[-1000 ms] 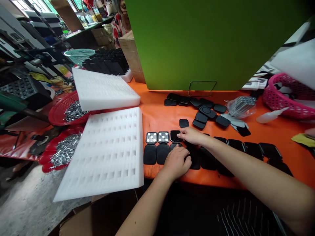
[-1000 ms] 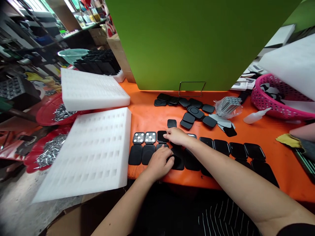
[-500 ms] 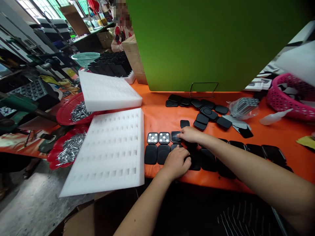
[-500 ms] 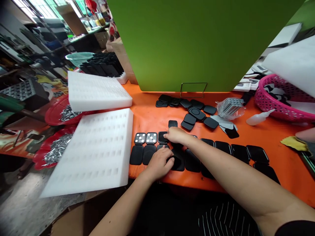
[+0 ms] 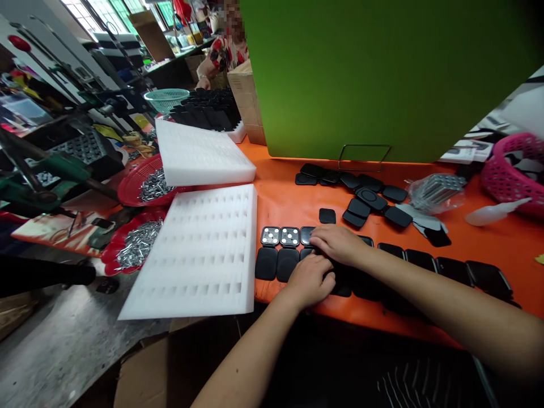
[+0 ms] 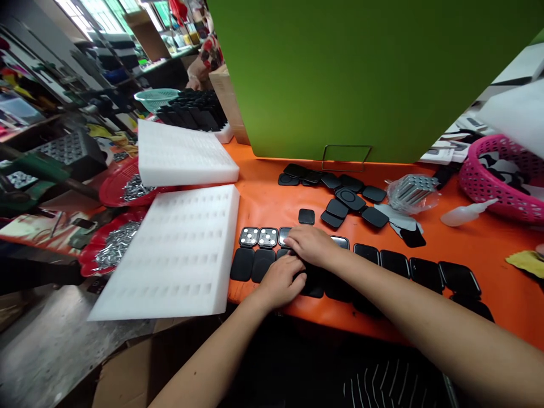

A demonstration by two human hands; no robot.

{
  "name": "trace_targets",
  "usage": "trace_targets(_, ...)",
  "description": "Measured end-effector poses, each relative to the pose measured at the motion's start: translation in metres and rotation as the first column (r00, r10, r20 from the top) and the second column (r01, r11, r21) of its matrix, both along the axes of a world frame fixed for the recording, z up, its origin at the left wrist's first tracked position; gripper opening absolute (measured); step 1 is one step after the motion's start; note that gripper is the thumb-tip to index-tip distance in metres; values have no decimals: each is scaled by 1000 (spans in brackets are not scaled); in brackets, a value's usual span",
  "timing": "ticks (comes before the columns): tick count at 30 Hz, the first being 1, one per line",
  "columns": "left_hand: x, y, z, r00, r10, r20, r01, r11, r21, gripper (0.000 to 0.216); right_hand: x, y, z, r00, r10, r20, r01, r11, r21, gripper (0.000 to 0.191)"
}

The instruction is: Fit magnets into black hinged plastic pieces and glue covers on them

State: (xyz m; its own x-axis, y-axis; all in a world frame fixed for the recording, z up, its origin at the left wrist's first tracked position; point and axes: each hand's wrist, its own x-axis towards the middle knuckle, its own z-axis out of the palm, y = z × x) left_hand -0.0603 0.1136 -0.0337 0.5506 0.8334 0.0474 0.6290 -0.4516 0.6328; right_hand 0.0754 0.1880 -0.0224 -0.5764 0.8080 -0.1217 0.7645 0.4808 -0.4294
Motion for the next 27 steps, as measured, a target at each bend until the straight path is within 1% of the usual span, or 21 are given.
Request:
trace_targets(2,0,0,0,1000,-9,26,9,1000,-1,19,7,-8,-5,985,136,-109,-136,991,6,37)
trace_targets(3,-1,1,1,999,-15,39,15,1000,-4,21,9,-10,-7,979,159,-125,-161,987,-6,38)
trace_targets(6,-2,1,2,998,-33,52,34,999,-25,21,12,-10,-11,979,168,-115,-172,985,-29,40)
trace_targets(10,-2,2,3,999,-33,38,35,998,-59,21,10,-7,-10,978,179,-107,-185,982,-42,39)
trace_targets(14,0,2,4,999,-31,43,34,998,-50,19,5,-4,-9,978,160,-133,-174,980,-101,39)
trace_targets(15,0,3,5,999,-24,37,26,999,-47,17,5,-3,-9,980,116,-162,-137,982,-131,37)
trace_targets(16,1,3,6,999,-15,29,16,999,-43,15,6,-2,-8,980,42,-196,-75,984,-164,35)
trace_targets(18,1,3,7,1000,4,18,-4,1000,-30,11,11,-2,-4,956,-144,-254,92,974,-208,34)
trace_targets(20,2,2,9,999,30,19,-30,999,-17,10,21,-9,1,912,-295,-284,245,949,-199,38)
trace_targets(21,2,1,9,999,50,22,-49,999,-12,11,28,-15,4,899,-326,-294,280,942,-188,40)
trace_targets(22,3,-2,9,997,73,25,-72,997,-10,12,34,-22,7,898,-318,-305,269,944,-192,40)
trace_targets(23,4,-4,9,995,97,28,-97,995,-10,14,40,-31,10,904,-289,-316,228,949,-217,37)
trace_targets(25,6,-12,10,987,159,37,-158,987,-16,16,49,-50,14,925,-189,-329,92,953,-289,28)
trace_targets(26,7,-17,10,980,192,45,-191,981,-22,17,51,-58,16,933,-152,-327,41,946,-323,24)
trace_targets(27,7,-22,11,974,222,56,-220,975,-30,17,52,-65,18,937,-139,-321,20,937,-348,21)
